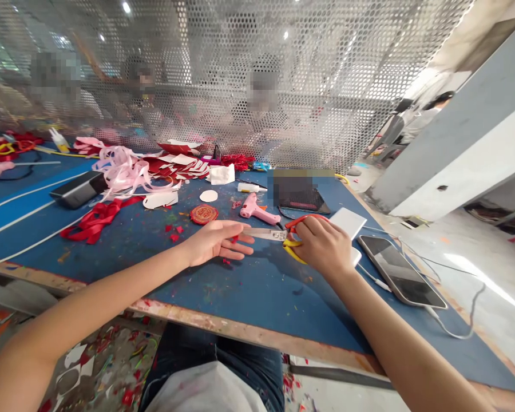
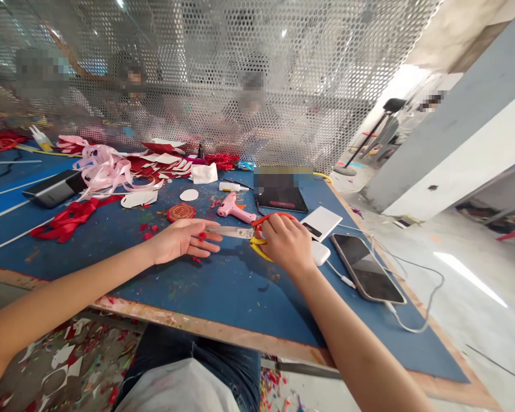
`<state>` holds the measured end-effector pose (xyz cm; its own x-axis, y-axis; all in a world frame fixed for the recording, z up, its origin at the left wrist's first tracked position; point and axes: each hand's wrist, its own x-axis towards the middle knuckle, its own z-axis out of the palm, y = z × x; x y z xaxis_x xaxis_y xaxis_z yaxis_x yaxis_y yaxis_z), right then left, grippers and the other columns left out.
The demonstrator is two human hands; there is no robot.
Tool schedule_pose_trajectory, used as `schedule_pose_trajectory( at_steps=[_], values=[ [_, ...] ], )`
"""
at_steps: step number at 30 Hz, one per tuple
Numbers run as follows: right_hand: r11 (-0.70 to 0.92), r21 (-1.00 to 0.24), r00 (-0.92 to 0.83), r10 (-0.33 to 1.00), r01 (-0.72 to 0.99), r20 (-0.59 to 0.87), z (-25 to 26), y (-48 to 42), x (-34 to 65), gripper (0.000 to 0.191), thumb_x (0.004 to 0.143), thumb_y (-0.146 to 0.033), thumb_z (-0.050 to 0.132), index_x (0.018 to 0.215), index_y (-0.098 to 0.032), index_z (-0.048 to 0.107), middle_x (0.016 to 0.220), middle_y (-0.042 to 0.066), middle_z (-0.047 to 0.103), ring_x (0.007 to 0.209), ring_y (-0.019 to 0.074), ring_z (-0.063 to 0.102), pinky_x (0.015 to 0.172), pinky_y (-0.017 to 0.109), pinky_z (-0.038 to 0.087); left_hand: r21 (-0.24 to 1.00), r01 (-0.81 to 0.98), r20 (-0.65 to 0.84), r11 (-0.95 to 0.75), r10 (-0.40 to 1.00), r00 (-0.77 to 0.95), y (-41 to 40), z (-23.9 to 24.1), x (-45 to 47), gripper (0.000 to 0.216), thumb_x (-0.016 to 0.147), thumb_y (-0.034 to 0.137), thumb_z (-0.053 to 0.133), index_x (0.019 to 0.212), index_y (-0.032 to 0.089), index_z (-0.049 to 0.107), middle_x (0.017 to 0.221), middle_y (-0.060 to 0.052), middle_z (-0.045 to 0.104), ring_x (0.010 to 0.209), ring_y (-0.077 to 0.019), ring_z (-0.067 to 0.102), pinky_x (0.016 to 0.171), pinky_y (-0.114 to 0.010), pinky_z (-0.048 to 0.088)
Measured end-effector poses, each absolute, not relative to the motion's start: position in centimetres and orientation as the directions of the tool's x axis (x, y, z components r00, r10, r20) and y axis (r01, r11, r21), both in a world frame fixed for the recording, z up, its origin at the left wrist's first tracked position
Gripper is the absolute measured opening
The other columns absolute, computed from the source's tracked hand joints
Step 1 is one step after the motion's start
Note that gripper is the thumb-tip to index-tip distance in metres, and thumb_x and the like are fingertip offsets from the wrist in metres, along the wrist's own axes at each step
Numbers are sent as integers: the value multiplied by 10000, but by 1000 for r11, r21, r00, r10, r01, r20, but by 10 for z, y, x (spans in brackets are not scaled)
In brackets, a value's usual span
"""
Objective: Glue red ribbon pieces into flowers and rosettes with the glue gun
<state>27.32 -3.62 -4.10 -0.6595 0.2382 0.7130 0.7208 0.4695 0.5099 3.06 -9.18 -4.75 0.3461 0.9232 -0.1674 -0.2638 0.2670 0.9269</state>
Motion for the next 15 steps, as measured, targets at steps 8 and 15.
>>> schedule_pose_trajectory(
  at_steps=[8, 15],
  values=[
    [497, 561, -729, 256, 662, 634, -41, -38, 270, 256, 858, -221, 470, 629, -184, 579, 625, 23, 531, 617, 140, 425, 582, 284, 291, 962, -124, -223, 243, 963, 153, -87, -54, 29, 153, 738, 246, 717, 789, 119, 650, 696, -59, 721, 616, -120, 683, 578, -170, 556],
    [523, 537, -724, 257, 662, 641, -40, -37, 272, 255, 847, -209, 474, 611, -189, 571, 618, 20, 533, 627, 132, 448, 593, 272, 303, 985, -2, -168, 170, 978, 120, -96, -59, 8, 234, 710, 321, 729, 817, 123, 668, 751, -85, 729, 691, -179, 702, 659, -263, 583]
  ],
)
